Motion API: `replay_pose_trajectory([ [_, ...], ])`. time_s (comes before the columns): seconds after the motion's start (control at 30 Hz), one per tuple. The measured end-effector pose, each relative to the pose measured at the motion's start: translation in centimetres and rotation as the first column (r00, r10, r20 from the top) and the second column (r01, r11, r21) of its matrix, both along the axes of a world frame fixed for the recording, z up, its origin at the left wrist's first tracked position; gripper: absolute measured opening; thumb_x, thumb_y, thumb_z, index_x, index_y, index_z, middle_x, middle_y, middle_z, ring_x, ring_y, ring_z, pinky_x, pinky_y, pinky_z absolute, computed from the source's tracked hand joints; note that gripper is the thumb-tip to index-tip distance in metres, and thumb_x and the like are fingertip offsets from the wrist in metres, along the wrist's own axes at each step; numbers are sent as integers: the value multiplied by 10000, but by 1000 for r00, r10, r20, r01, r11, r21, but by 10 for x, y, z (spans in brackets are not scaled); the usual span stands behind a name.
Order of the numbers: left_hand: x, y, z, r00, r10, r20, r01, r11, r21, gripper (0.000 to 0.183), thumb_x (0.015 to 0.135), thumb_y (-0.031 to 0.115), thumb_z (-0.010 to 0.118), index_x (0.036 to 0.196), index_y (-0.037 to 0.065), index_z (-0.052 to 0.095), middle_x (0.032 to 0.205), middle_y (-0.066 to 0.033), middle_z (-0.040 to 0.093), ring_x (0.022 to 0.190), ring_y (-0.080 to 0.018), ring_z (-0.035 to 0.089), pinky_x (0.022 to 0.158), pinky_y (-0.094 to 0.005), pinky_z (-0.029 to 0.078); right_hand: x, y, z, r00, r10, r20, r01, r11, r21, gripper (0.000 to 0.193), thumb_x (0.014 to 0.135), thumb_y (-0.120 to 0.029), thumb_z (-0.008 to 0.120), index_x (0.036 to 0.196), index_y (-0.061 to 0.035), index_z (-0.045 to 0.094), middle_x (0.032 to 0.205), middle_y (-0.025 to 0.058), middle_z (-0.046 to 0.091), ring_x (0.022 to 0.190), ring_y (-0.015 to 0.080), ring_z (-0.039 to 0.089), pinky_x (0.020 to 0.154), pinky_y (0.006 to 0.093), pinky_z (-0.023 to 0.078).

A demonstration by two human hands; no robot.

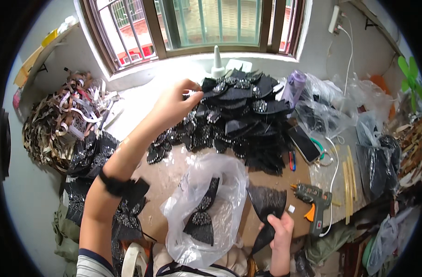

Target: The person assembles black lace appliques by applying hot glue to the edges of lace pieces and attaching sequined circular centers. They handle the pieces one by one, pressing them together to secure the bond, and place the finished items into a plastic bag.

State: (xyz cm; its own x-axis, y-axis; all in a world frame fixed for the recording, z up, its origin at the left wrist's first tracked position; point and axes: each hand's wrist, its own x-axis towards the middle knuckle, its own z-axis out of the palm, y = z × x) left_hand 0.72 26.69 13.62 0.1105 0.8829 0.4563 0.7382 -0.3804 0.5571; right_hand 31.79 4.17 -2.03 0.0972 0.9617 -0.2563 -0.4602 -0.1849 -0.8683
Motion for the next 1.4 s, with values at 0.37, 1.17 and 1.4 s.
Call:
replay_pose_trajectory([
  [0.37,24,147,-67,996,-78,-38,64,954,-292,644,744,438,791,1158,-28,634,1044,-171,695,982,-257,669,894,-341,510,-6,-9,-33,983,-130,132,138,989,-50,168,773,-34,626,919,48,626,759,94,655,550,156,607,509,288,520],
  [1.17,-30,-253,-17,396,35,917,223,966,-134,522,993,163,496,1425,-58,305,1132,-157,555,977,-257,657,843,-345,568,16,-6,-15,840,81,536,-46,996,-79,149,864,-72,669,772,10,584,679,-12,585,606,26,519,519,199,403],
  [1.4,5,-303,-59,173,265,949,446,838,-315,406,976,101,486,1341,-57,403,1097,-195,600,1000,-339,644,927,-473,517,29,11,-21,733,125,668,-109,992,-67,232,868,-105,688,708,-37,535,630,-65,498,573,-5,431,480,206,329],
])
